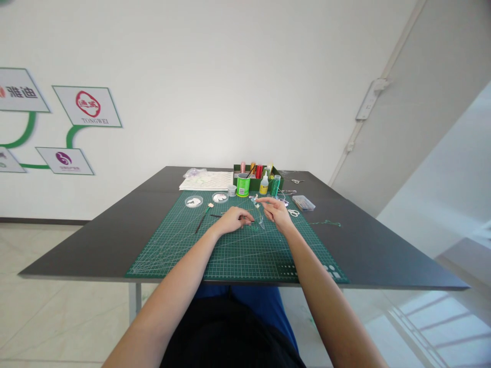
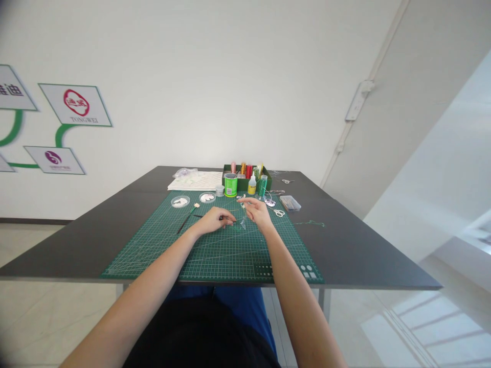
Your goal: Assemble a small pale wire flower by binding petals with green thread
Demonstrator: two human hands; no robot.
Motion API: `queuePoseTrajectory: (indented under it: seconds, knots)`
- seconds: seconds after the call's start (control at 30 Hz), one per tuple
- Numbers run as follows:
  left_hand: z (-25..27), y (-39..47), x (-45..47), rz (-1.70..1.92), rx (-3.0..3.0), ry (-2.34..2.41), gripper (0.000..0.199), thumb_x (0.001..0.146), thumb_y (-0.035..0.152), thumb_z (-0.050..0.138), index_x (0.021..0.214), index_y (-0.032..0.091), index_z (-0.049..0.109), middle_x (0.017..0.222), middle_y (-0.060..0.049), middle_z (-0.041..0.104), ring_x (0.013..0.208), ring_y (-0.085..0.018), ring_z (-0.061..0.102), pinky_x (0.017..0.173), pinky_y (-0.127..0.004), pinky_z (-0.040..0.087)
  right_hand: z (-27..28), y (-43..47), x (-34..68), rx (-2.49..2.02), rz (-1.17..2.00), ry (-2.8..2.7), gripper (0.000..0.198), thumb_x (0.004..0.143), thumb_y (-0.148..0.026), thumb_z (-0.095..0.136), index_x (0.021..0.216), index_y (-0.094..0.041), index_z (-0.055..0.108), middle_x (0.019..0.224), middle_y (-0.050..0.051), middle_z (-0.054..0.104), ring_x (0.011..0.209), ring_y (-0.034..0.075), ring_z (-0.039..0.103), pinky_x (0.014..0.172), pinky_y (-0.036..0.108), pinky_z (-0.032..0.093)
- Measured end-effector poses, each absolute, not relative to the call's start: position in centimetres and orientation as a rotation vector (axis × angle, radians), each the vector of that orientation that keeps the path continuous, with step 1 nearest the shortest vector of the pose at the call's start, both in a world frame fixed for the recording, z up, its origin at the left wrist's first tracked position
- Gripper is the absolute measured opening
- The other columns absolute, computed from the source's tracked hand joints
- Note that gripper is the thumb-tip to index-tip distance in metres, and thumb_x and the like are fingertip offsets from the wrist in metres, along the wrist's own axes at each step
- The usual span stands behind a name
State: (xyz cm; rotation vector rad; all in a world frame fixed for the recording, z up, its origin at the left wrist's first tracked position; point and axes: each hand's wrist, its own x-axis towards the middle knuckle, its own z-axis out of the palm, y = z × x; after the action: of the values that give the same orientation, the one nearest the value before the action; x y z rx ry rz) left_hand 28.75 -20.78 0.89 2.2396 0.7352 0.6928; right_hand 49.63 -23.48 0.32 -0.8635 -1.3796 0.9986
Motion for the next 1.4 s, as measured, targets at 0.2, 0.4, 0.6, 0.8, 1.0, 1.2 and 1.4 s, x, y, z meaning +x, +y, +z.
queuePoseTrajectory:
  seconds: [0.2, 0.4, 0.6, 0.8, 1.0, 1.2, 1.4]
  knots:
    - [0.78, -20.79, 28.8, 0.687, 2.211, 0.7, 0.023, 0.084, 0.009, 0.06, 0.097, 0.014, 0.078, 0.085, -0.007, 0.079, 0.062, -0.014, 0.067, 0.064, -0.023, 0.051, 0.28, -23.39, 49.7, -0.89, 0.957, -1.391, 0.041, 0.081, -0.045, 0.068, 0.104, -0.012, 0.073, 0.037, -0.01, 0.034, 0.035, 0.007, 0.022, 0.042, 0.026, 0.014]
    - [0.97, -21.04, 28.94, 0.688, 2.197, 0.688, 0.022, 0.084, 0.009, 0.061, 0.096, 0.014, 0.078, 0.084, -0.007, 0.078, 0.059, -0.013, 0.065, 0.062, -0.023, 0.05, 0.04, -23.19, 49.67, -0.968, 0.9, -1.418, 0.044, 0.08, -0.047, 0.066, 0.104, -0.011, 0.073, 0.038, -0.01, 0.033, 0.037, 0.008, 0.023, 0.042, 0.025, 0.015]
    - [1.11, -21.13, 28.96, 0.717, 2.156, 0.669, 0.02, 0.084, 0.012, 0.063, 0.096, 0.014, 0.078, 0.085, -0.007, 0.078, 0.06, -0.014, 0.066, 0.064, -0.024, 0.051, -0.25, -22.98, 49.68, -1.022, 0.889, -1.42, 0.041, 0.079, -0.045, 0.065, 0.102, -0.011, 0.074, 0.039, -0.009, 0.033, 0.038, 0.008, 0.024, 0.043, 0.025, 0.015]
    - [1.32, -21.16, 28.95, 0.788, 2.145, 0.663, 0.016, 0.083, 0.015, 0.066, 0.094, 0.013, 0.078, 0.079, -0.007, 0.077, 0.059, -0.013, 0.064, 0.065, -0.024, 0.05, -0.35, -22.78, 49.86, -1.06, 0.881, -1.424, 0.043, 0.077, -0.046, 0.065, 0.101, -0.011, 0.074, 0.039, -0.009, 0.033, 0.039, 0.008, 0.024, 0.043, 0.025, 0.016]
    - [1.65, -21.4, 28.97, 0.833, 2.145, 0.681, 0.015, 0.083, 0.018, 0.068, 0.092, 0.013, 0.078, 0.075, -0.006, 0.076, 0.06, -0.014, 0.065, 0.067, -0.025, 0.05, -0.23, -22.83, 49.82, -1.123, 0.885, -1.44, 0.044, 0.077, -0.046, 0.064, 0.101, -0.01, 0.075, 0.039, -0.009, 0.034, 0.039, 0.008, 0.025, 0.043, 0.025, 0.017]
    - [1.62, -21.29, 28.99, 0.875, 2.119, 0.696, 0.013, 0.083, 0.02, 0.069, 0.091, 0.013, 0.077, 0.074, -0.006, 0.075, 0.059, -0.013, 0.065, 0.067, -0.025, 0.05, -0.18, -22.96, 49.69, -1.15, 0.897, -1.448, 0.044, 0.076, -0.043, 0.063, 0.101, -0.01, 0.075, 0.039, -0.009, 0.035, 0.039, 0.008, 0.026, 0.043, 0.024, 0.019]
    - [1.13, -20.82, 28.99, 0.91, 2.082, 0.662, 0.013, 0.083, 0.02, 0.07, 0.092, 0.013, 0.077, 0.075, -0.005, 0.075, 0.061, -0.012, 0.064, 0.065, -0.024, 0.049, -0.39, -22.76, 49.64, -1.199, 0.915, -1.436, 0.04, 0.075, -0.038, 0.059, 0.099, -0.01, 0.076, 0.038, -0.009, 0.034, 0.038, 0.008, 0.026, 0.041, 0.023, 0.018]
